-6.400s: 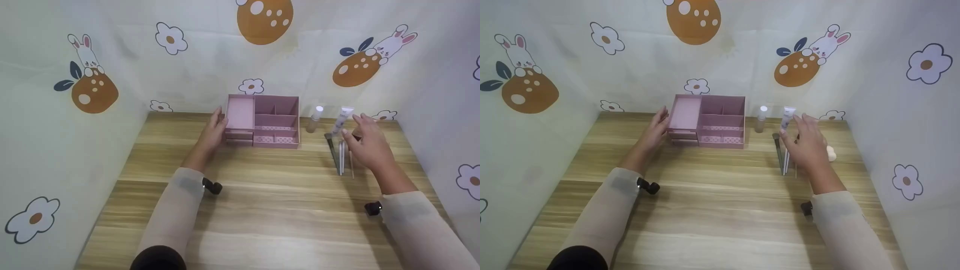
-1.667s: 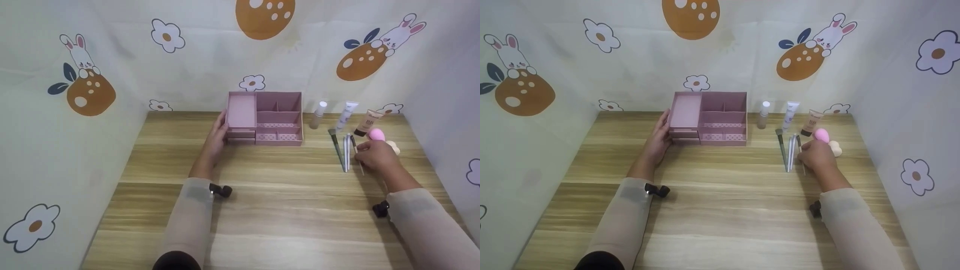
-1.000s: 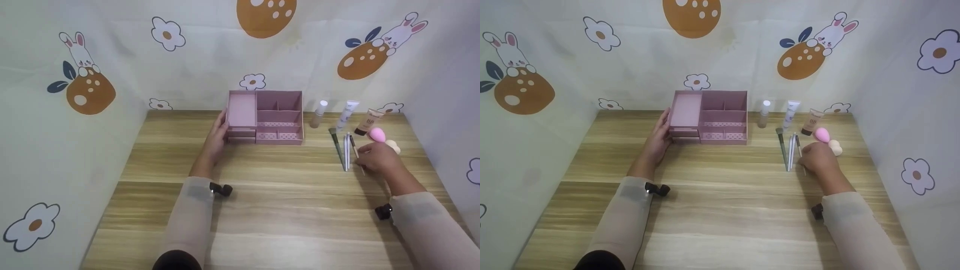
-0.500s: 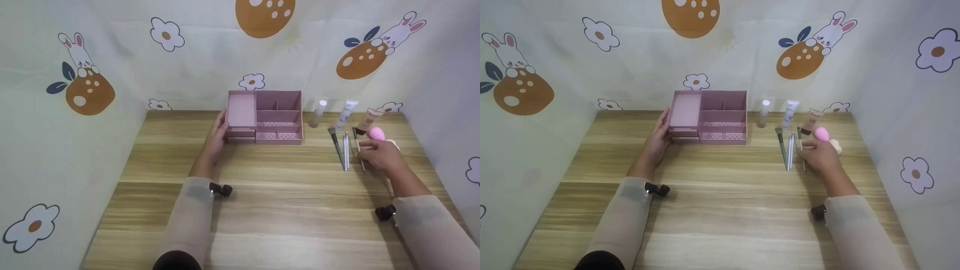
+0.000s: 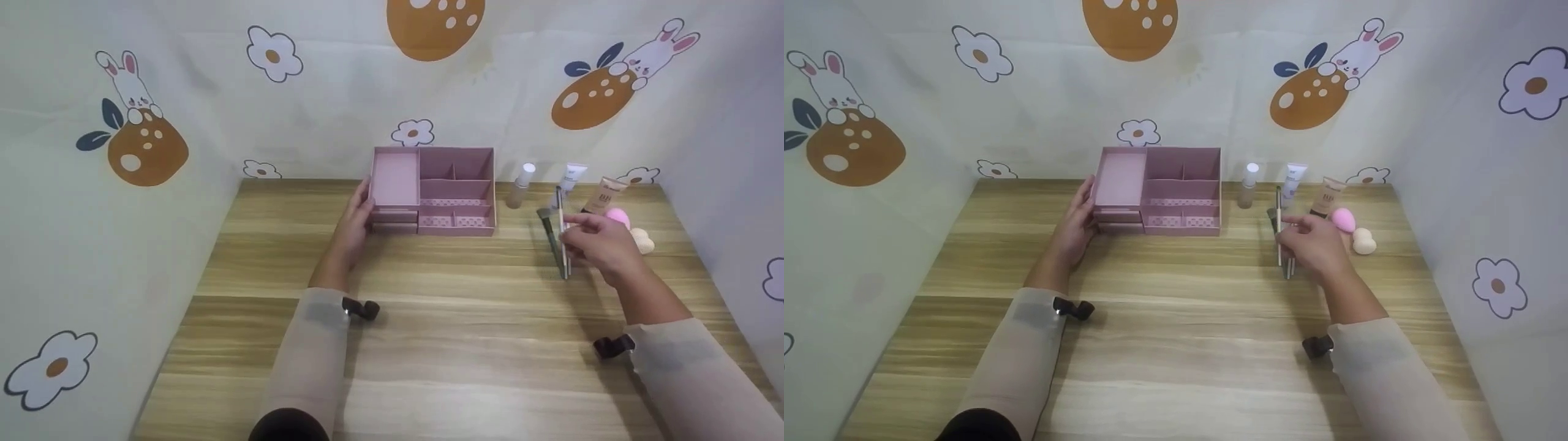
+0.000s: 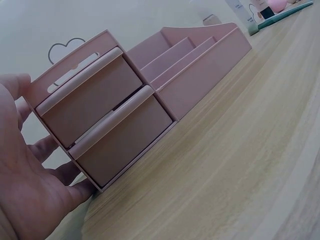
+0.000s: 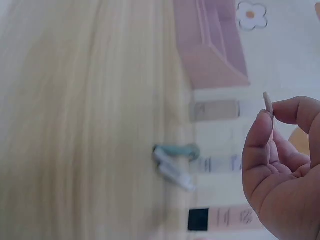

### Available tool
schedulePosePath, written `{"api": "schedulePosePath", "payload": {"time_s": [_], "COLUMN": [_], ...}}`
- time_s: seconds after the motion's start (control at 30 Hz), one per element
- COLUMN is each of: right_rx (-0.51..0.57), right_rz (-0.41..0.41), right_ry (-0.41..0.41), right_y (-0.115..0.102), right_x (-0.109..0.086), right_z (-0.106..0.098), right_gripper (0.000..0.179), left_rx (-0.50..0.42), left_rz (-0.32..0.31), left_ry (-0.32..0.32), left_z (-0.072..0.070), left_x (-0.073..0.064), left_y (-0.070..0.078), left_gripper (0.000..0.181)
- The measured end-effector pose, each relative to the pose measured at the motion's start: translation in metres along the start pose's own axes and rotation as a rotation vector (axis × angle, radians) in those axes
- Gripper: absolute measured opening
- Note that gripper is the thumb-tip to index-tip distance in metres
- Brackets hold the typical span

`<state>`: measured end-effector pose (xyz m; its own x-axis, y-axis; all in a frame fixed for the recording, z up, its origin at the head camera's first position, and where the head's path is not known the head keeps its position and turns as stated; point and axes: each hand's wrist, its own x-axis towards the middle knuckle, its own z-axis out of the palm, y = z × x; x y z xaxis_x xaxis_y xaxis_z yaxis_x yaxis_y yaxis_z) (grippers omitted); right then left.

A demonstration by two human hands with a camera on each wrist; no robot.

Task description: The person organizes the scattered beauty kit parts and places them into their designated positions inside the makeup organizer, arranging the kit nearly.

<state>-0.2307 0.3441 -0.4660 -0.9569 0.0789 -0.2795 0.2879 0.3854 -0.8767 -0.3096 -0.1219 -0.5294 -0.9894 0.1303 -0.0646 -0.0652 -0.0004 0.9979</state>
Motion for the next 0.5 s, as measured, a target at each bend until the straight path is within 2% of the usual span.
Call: {"api": "schedulePosePath", "payload": {"time_s": [0.27,0.5], "right_rx": [0.134,0.249], "right_rz": [-0.084,-0.106], "right_ry": [-0.108,-0.141], "right_y": [-0.04,-0.065], "right_x": [0.0,0.006], "right_z": [0.033,0.066], "right_gripper": [0.049,0.04], "left_rx": [0.008,0.002], "left_rz": [-0.008,-0.001], "left_ry": [0.0,-0.016], "left_z": [-0.001,0.0], "left_x": [0.0,-0.002], "left_y": [0.0,0.0], "left_gripper": [0.052,0.052]}}
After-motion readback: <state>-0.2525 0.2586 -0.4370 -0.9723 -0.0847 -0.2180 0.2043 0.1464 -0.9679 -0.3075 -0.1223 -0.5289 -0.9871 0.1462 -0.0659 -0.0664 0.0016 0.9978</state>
